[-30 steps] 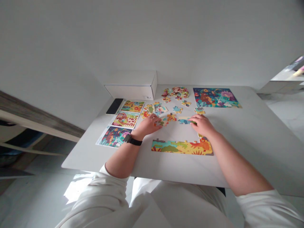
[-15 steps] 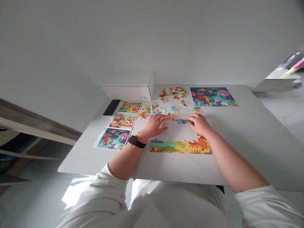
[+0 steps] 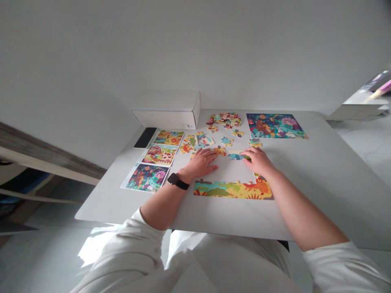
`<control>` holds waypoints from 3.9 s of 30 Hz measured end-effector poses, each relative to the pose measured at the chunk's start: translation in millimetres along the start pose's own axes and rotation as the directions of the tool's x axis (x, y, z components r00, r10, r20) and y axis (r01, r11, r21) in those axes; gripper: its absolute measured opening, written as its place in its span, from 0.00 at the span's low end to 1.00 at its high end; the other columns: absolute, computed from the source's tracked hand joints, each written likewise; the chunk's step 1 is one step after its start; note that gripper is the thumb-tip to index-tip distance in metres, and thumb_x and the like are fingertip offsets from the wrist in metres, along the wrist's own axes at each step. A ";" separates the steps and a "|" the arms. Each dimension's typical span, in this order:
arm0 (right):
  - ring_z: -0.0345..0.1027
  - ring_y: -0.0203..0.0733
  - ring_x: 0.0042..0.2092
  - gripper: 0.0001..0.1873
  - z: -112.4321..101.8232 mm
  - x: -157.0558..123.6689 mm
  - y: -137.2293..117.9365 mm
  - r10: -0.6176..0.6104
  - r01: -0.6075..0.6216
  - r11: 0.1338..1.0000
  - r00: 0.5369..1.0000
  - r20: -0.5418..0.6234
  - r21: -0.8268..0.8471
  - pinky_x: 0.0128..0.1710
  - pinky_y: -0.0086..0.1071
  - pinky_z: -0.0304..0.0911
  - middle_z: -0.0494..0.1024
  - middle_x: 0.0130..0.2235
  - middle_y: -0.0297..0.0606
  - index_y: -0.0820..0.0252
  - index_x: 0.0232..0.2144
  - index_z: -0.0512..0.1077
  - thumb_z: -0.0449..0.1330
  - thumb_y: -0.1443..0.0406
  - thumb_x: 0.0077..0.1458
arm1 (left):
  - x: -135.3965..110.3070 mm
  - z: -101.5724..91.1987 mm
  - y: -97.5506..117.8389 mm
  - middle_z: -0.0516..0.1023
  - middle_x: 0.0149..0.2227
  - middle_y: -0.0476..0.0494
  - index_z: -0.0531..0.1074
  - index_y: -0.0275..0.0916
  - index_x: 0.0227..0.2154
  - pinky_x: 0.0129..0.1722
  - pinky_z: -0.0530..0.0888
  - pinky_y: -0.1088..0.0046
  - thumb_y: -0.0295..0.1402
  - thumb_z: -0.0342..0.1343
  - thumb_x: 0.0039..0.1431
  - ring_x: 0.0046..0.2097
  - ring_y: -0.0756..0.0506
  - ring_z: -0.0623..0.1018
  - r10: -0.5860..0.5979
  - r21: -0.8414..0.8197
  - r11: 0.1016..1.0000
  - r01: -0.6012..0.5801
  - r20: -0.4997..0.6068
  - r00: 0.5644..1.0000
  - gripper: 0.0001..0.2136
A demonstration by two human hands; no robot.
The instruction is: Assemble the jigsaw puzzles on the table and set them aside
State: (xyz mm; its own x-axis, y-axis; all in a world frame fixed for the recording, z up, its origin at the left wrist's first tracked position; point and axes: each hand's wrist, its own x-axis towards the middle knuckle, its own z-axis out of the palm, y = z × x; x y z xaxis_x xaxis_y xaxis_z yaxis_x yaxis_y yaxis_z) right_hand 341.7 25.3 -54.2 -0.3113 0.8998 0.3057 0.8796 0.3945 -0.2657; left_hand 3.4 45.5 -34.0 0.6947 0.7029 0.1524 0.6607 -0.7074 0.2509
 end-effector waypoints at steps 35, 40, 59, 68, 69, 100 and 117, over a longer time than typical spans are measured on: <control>0.75 0.55 0.51 0.15 1.8 -0.2 2.9 -0.012 0.012 1.000 1.000 -0.016 0.015 0.58 0.49 0.70 0.81 0.50 0.46 0.53 0.49 0.84 0.62 0.65 0.64 | 2.0 1.4 5.3 0.70 0.74 0.40 0.70 0.44 0.71 0.77 0.58 0.51 0.42 0.55 0.74 0.75 0.36 0.67 -0.055 0.025 0.998 0.055 -0.010 0.998 0.26; 0.75 0.55 0.52 0.15 1.1 -0.7 2.2 -0.005 0.005 1.000 1.000 -0.005 0.002 0.58 0.48 0.70 0.81 0.50 0.46 0.54 0.50 0.84 0.62 0.65 0.64 | 2.0 2.4 -2.8 0.73 0.71 0.37 0.73 0.43 0.68 0.75 0.62 0.51 0.42 0.54 0.75 0.72 0.35 0.71 -0.176 0.028 0.983 0.181 -0.129 0.976 0.23; 0.75 0.55 0.51 0.15 5.2 0.0 4.1 -0.015 0.015 1.000 1.000 -0.020 0.006 0.58 0.49 0.71 0.82 0.50 0.46 0.53 0.50 0.84 0.62 0.65 0.63 | 0.8 -29.9 -37.2 0.81 0.59 0.35 0.77 0.40 0.60 0.64 0.73 0.57 0.37 0.58 0.70 0.60 0.34 0.78 -0.502 -0.010 0.855 0.518 -0.264 0.824 0.19; 0.74 0.55 0.53 0.14 2.9 1.2 -1.8 0.018 -0.018 1.000 1.000 0.010 -0.003 0.58 0.48 0.70 0.81 0.49 0.46 0.52 0.49 0.84 0.63 0.66 0.65 | 74.5 -50.2 -72.5 0.85 0.52 0.37 0.80 0.40 0.57 0.50 0.76 0.68 0.37 0.66 0.61 0.50 0.40 0.83 -0.433 0.005 0.901 0.433 0.019 0.901 0.21; 0.74 0.54 0.53 0.14 2.7 1.4 -2.3 0.022 -0.022 1.000 1.000 0.018 -0.004 0.59 0.47 0.70 0.81 0.50 0.46 0.52 0.50 0.84 0.63 0.66 0.65 | 82.8 -49.7 -75.8 0.85 0.51 0.38 0.80 0.40 0.57 0.48 0.76 0.69 0.38 0.68 0.60 0.49 0.40 0.83 -0.418 0.018 0.909 0.417 0.066 0.906 0.23; 0.72 0.56 0.56 0.15 -1.5 2.2 -10.9 0.055 -0.053 0.998 0.997 0.047 -0.029 0.60 0.47 0.68 0.81 0.52 0.46 0.53 0.52 0.84 0.62 0.66 0.66 | 81.8 -53.4 -40.6 0.82 0.41 0.46 0.79 0.42 0.56 0.36 0.72 0.73 0.28 0.65 0.54 0.35 0.48 0.79 -0.411 -0.457 0.813 0.361 -0.010 0.912 0.24; 0.73 0.54 0.55 0.15 0.4 3.8 -9.1 0.046 -0.043 0.998 0.998 0.045 -0.052 0.60 0.46 0.68 0.81 0.53 0.46 0.52 0.52 0.84 0.63 0.66 0.66 | 90.2 -5.9 -4.2 0.78 0.31 0.50 0.71 0.40 0.30 0.40 0.77 0.75 0.31 0.70 0.47 0.35 0.51 0.78 -0.658 -0.971 0.122 0.208 0.078 0.749 0.12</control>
State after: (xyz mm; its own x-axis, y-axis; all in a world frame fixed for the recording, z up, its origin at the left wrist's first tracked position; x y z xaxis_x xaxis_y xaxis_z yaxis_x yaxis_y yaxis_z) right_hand 332.4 25.2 -51.0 -0.2867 0.9244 0.2515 0.9098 0.3450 -0.2308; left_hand 61.6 112.4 -15.6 0.1083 0.9862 -0.1255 -0.0510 0.1316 0.9900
